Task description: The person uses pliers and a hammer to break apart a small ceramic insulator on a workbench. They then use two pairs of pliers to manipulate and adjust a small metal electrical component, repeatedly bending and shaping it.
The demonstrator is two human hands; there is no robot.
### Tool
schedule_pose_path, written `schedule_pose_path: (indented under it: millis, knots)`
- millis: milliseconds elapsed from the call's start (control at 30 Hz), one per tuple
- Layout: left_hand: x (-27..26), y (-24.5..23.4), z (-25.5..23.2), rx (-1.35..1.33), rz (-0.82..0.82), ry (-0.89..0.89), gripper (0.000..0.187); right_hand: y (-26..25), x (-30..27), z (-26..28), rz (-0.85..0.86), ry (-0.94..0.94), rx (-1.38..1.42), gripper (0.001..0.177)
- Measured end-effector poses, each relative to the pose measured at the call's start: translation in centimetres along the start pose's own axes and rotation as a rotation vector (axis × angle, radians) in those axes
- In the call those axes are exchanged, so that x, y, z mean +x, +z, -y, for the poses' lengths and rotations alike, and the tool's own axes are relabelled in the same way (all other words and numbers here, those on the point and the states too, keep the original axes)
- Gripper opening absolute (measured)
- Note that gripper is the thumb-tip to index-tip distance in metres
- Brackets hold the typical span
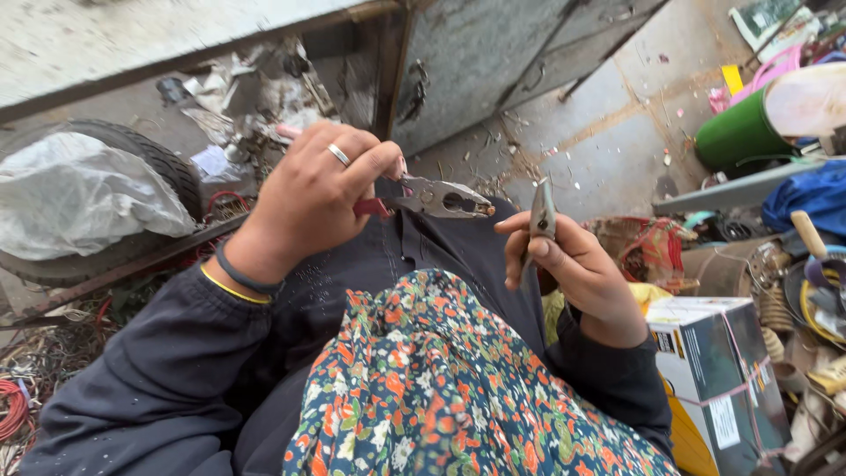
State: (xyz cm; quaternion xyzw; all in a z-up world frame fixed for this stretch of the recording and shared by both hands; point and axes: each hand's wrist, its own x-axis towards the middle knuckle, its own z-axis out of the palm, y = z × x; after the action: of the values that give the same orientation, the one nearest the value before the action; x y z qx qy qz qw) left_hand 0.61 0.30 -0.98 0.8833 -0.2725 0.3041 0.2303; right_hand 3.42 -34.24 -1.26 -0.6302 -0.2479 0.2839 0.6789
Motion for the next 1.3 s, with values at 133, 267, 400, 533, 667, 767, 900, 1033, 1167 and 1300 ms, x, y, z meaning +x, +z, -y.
schedule_pose_path:
  millis: [133,267,400,533,667,767,900,1033,1167,1300]
  knots:
    - [-0.2,0.5,-0.4,-0.077,0.015,-0.031,0.051,0.7,1.5,-2.0,-0.151,-0.122,0.041,0.025]
    - [-0.3,1.2,-0.9,-0.139,0.055,-0.07,0.052,1.4,1.8,-2.3,-0.257,-0.22,-0.071,0.022]
    - [-0.5,2.0,-1.4,-0.207,0.088,-0.094,0.056,1.7,1.7,-2.2,-0.291,-0.285,-0.104,0.016]
    - [-0.9,2.9,-2.2,-0.262,0.146,-0.157,0.052,1.7,1.9,-2.6,-0.32,-0.333,-0.039,0.014]
    - [-0.9,3.7,-3.6,-0.442,0.26,-0.243,0.053,1.9,2.0,-3.0,-0.333,-0.369,0.047,0.015]
    - [-1.0,4.0,-5.1,-0.593,0.322,-0.327,0.051,2.0,2.0,-3.4,-0.352,-0.388,0.093,0.015]
    - [-1.0,4.4,-5.8,-0.776,0.513,-0.533,0.053,2.0,2.4,-4.3,-0.351,-0.445,0.219,0.016]
    - [-1.3,4.9,-6.2,-0.883,0.495,-0.531,0.052,2.6,2.7,-5.1,-0.394,-0.454,0.226,0.026]
    - [-1.5,5.1,-6.4,-0.886,0.495,-0.541,0.049,3.0,2.7,-5.3,-0.394,-0.466,0.116,0.03]
    - [-1.4,4.9,-6.5,-0.87,0.537,-0.614,0.051,3.0,2.7,-5.5,-0.411,-0.469,0.066,0.027]
